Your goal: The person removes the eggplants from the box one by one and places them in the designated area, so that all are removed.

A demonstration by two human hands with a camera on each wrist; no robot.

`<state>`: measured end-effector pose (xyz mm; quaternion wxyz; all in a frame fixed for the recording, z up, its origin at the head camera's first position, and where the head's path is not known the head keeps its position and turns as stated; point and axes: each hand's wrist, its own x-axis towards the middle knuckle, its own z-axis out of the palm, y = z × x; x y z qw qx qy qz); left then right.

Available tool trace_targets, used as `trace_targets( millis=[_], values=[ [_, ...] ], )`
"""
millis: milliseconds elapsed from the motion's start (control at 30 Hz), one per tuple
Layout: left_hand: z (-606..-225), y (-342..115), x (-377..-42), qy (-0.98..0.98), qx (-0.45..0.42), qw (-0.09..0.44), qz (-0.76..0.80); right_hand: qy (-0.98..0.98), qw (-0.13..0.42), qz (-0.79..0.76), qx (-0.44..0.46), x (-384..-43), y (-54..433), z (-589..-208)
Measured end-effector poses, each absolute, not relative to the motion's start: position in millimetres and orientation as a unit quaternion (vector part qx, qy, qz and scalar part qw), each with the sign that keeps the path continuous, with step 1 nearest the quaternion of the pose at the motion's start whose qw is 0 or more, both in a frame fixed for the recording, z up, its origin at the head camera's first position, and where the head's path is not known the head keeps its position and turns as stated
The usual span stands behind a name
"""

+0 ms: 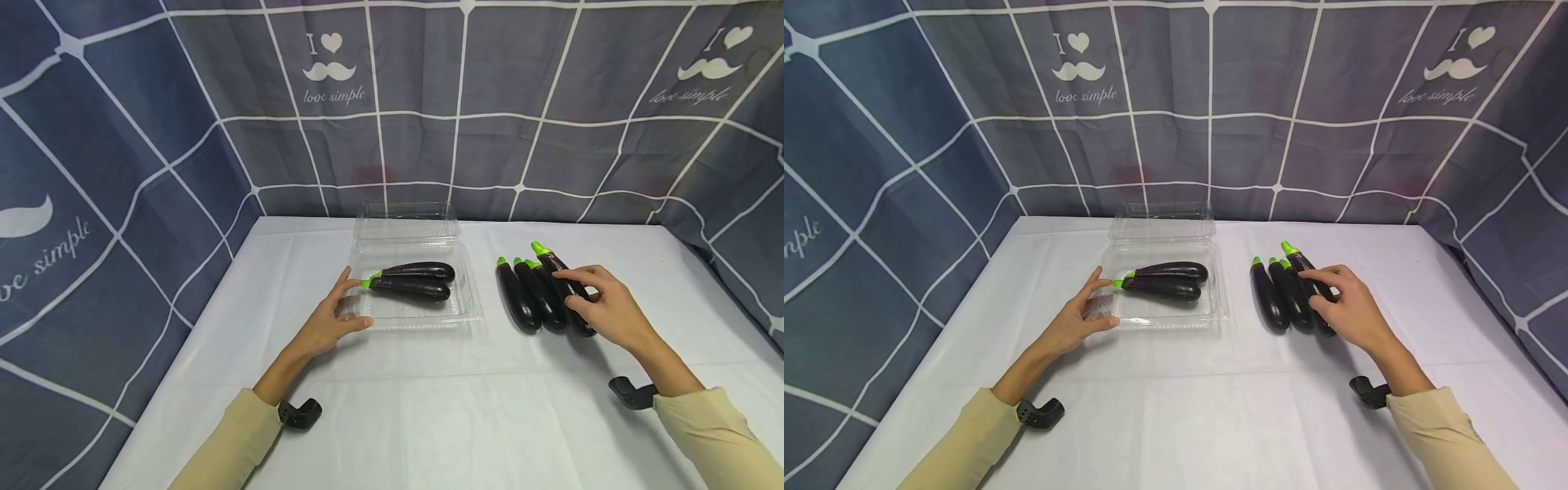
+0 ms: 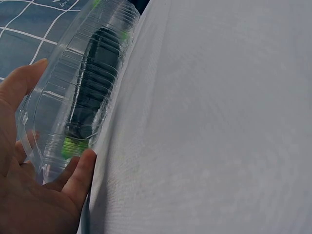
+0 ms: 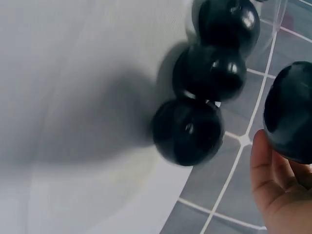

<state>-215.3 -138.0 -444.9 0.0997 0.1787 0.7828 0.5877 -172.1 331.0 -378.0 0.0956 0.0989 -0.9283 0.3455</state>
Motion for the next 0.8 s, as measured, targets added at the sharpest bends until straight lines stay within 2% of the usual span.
trace_targets(
  millis=[533,800],
  values=[
    [-444,-137,-215,0.784,0.174,0.103,0.587,-0.945,0.093,0.307,0.068,-193,370,-382],
    [-443,-137,-214,0.786,0.173,0.101,0.585,-0.949,0.056,0.304,0.057,-198,381,-389]
  ],
)
